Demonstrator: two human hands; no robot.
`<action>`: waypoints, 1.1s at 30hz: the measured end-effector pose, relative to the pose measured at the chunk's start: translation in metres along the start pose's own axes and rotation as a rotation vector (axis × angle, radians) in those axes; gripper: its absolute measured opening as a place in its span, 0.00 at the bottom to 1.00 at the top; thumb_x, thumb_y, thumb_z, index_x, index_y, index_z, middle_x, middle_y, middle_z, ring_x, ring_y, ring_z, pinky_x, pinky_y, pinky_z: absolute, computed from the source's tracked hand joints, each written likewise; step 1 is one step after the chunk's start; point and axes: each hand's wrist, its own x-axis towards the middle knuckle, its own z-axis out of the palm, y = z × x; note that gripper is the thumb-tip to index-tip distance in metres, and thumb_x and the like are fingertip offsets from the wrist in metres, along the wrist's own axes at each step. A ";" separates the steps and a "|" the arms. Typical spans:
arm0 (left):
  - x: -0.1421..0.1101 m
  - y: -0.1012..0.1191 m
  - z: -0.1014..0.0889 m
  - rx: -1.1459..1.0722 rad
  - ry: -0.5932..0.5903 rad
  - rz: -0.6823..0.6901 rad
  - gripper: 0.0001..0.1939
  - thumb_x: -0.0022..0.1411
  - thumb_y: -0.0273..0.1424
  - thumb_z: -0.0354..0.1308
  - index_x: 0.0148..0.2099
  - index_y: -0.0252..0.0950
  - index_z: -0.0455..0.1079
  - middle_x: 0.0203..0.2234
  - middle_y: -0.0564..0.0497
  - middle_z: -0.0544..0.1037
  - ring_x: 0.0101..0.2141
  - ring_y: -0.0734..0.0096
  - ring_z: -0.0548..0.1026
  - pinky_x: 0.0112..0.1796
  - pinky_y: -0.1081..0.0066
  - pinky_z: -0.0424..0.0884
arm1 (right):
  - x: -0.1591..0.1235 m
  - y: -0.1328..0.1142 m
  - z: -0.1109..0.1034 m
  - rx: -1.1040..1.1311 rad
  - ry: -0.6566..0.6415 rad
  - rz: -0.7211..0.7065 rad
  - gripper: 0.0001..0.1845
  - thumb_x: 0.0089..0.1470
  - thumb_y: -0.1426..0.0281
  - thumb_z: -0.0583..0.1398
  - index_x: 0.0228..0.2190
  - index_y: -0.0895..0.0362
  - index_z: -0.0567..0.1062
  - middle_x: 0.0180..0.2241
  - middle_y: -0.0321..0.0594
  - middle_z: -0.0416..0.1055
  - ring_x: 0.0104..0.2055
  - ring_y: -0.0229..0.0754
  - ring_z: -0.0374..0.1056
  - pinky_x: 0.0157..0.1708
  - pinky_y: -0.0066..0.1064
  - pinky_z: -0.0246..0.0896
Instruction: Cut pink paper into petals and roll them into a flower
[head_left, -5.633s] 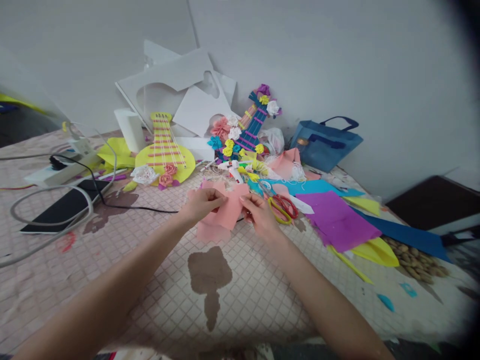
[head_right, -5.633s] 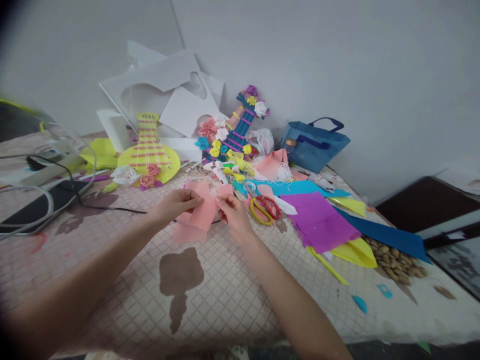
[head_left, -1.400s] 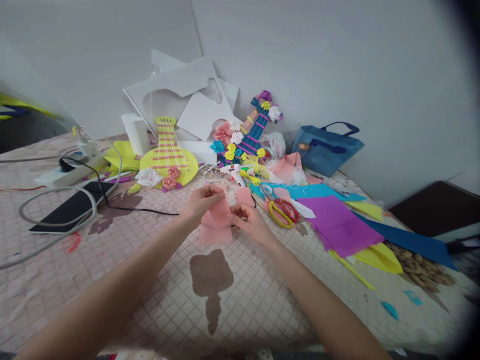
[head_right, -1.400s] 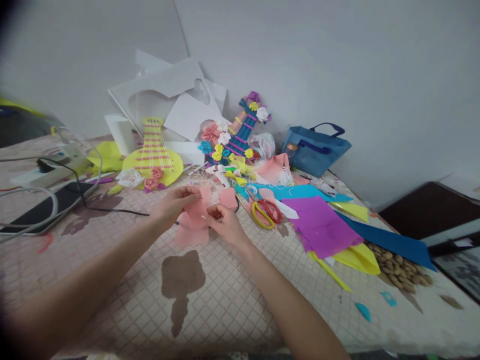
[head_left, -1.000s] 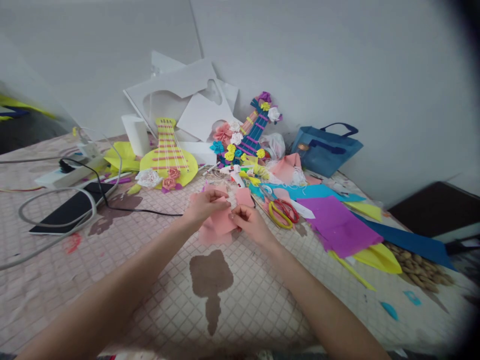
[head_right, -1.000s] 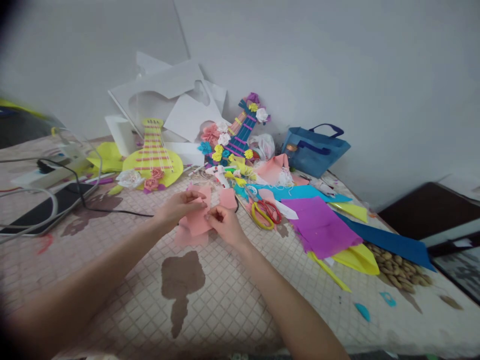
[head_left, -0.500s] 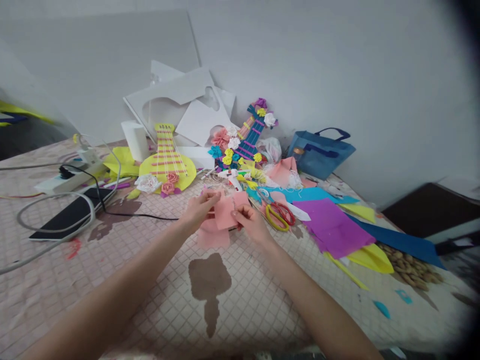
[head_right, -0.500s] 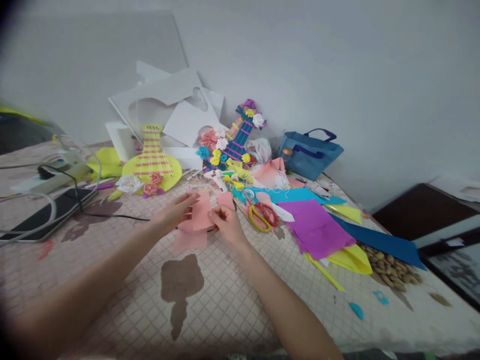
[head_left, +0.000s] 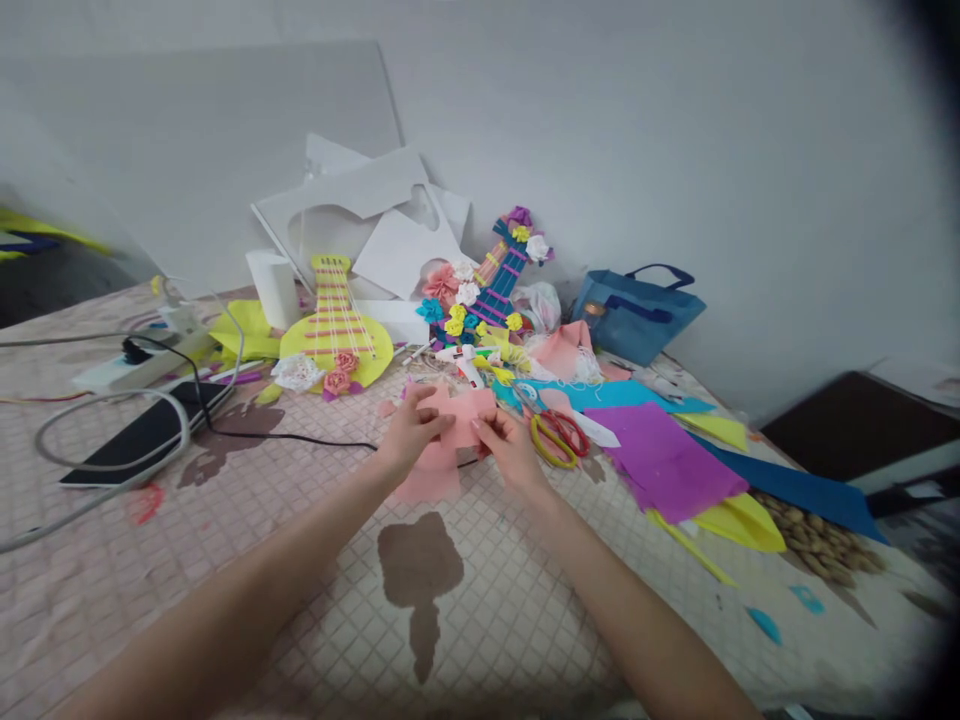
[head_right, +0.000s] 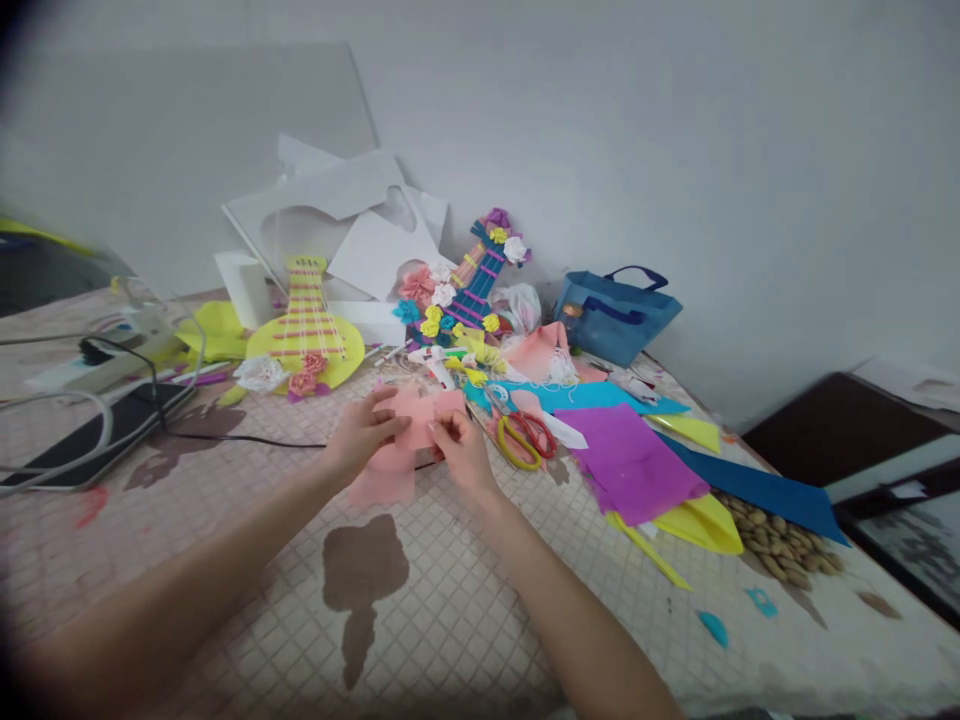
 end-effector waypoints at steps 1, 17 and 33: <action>0.000 0.001 0.000 0.044 0.004 0.062 0.29 0.47 0.29 0.64 0.51 0.33 0.60 0.17 0.60 0.66 0.21 0.77 0.67 0.25 0.76 0.63 | 0.000 0.001 0.000 0.003 -0.007 0.005 0.15 0.47 0.58 0.61 0.26 0.56 0.67 0.17 0.28 0.61 0.17 0.33 0.58 0.19 0.27 0.54; 0.011 0.008 -0.012 0.168 -0.029 0.253 0.07 0.45 0.30 0.61 0.28 0.33 0.69 0.23 0.52 0.72 0.22 0.76 0.67 0.25 0.73 0.63 | 0.022 -0.016 -0.083 -0.977 0.122 -0.137 0.11 0.51 0.61 0.56 0.25 0.55 0.69 0.25 0.38 0.70 0.30 0.41 0.65 0.29 0.30 0.54; 0.012 0.016 -0.019 0.122 -0.005 0.089 0.15 0.47 0.39 0.64 0.34 0.34 0.74 0.22 0.54 0.70 0.23 0.77 0.64 0.25 0.75 0.59 | 0.034 0.013 -0.146 -1.256 0.013 0.170 0.18 0.43 0.55 0.62 0.27 0.57 0.69 0.26 0.40 0.72 0.25 0.40 0.65 0.22 0.27 0.46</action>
